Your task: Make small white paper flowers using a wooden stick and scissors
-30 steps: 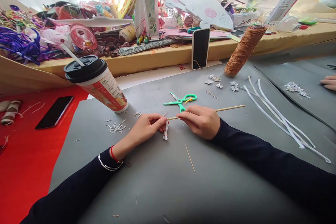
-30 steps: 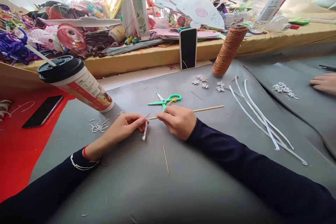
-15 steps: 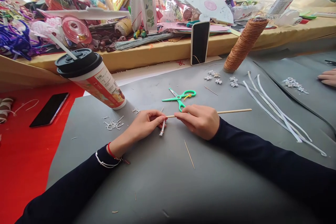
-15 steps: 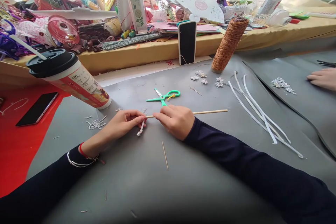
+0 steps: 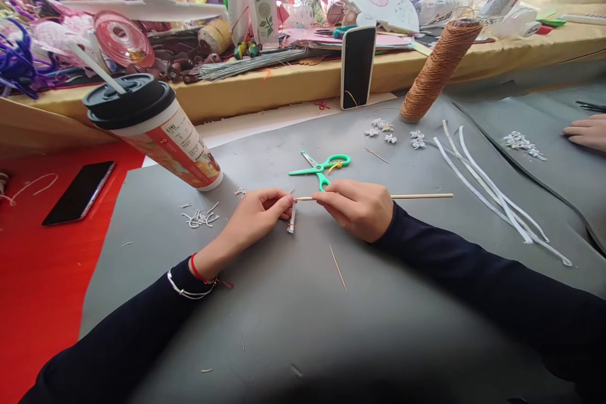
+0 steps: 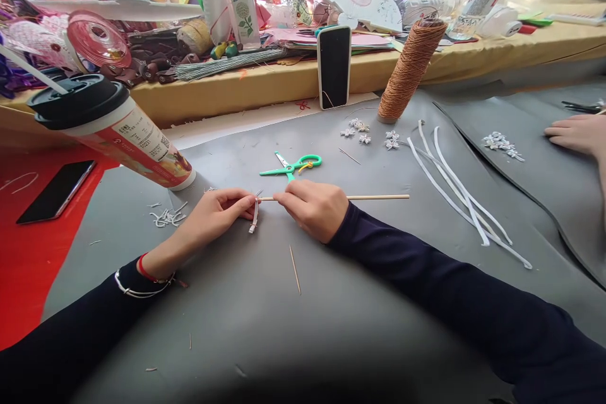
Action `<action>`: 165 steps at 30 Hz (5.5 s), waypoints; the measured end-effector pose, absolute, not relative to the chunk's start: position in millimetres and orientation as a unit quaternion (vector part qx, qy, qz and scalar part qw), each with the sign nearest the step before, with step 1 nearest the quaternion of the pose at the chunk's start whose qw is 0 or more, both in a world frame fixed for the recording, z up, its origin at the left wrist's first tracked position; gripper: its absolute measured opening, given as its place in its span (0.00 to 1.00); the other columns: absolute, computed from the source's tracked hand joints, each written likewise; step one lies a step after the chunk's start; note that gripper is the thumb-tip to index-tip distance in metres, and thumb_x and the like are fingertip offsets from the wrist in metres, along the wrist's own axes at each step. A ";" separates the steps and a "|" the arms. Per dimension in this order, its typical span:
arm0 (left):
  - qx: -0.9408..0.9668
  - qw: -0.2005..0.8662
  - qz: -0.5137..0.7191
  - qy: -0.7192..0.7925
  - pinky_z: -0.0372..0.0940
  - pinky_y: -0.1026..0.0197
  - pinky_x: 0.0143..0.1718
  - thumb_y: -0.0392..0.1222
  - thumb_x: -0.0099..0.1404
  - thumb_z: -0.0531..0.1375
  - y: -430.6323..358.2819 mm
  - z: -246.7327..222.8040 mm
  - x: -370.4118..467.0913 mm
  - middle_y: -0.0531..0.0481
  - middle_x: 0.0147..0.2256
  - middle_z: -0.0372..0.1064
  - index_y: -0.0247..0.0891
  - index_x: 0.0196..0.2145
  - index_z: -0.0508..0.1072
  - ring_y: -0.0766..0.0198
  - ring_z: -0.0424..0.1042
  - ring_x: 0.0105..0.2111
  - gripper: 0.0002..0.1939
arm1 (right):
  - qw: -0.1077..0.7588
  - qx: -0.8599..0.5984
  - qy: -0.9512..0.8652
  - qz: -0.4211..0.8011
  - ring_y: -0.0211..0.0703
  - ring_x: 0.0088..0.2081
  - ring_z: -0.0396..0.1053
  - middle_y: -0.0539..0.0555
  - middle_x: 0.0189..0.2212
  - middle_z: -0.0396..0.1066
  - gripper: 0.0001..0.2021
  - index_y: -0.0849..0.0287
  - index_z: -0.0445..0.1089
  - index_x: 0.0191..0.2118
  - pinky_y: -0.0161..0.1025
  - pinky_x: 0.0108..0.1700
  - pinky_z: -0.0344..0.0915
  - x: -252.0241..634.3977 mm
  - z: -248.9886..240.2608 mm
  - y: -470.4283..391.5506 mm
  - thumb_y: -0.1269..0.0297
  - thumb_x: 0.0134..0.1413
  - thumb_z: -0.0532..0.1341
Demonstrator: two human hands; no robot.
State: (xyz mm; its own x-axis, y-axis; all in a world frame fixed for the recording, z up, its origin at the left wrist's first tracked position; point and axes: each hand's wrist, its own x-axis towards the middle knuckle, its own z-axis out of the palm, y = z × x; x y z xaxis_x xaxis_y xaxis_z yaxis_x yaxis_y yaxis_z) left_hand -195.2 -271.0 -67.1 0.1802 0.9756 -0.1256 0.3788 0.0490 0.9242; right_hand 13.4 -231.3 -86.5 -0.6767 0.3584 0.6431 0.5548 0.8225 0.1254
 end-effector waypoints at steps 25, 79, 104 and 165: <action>0.624 0.473 0.284 0.554 0.63 0.64 0.33 0.47 0.60 0.52 -265.3 -64.7 -198.7 0.51 0.24 0.68 0.34 0.28 0.69 0.67 0.67 0.26 0.13 | 0.248 -0.249 -0.930 -0.109 0.32 0.28 0.63 0.48 0.26 0.70 0.15 0.54 0.67 0.47 0.31 0.28 0.54 13.5 -86.4 -230.7 0.71 0.55 0.51; 0.660 0.447 0.273 0.538 0.61 0.67 0.29 0.45 0.61 0.53 -268.3 -61.5 -200.6 0.53 0.22 0.66 0.34 0.28 0.68 0.69 0.65 0.24 0.11 | 0.323 -0.206 -0.916 -0.116 0.34 0.27 0.61 0.49 0.28 0.71 0.10 0.57 0.70 0.40 0.32 0.30 0.57 13.5 -82.7 -227.4 0.72 0.53 0.54; 0.655 0.468 0.275 0.526 0.59 0.67 0.27 0.47 0.60 0.54 -269.4 -59.4 -200.2 0.54 0.21 0.64 0.35 0.29 0.68 0.69 0.62 0.23 0.11 | 0.337 -0.208 -0.913 -0.096 0.35 0.28 0.59 0.49 0.29 0.71 0.12 0.56 0.70 0.41 0.32 0.32 0.59 14.4 -83.3 -225.4 0.74 0.54 0.53; 0.660 0.424 0.254 0.566 0.56 0.68 0.23 0.49 0.61 0.51 -270.5 -59.9 -199.2 0.55 0.21 0.63 0.36 0.28 0.68 0.71 0.59 0.21 0.14 | 0.292 -0.236 -0.915 -0.148 0.35 0.28 0.60 0.50 0.26 0.68 0.12 0.57 0.67 0.43 0.34 0.28 0.52 12.4 -88.8 -228.2 0.73 0.54 0.53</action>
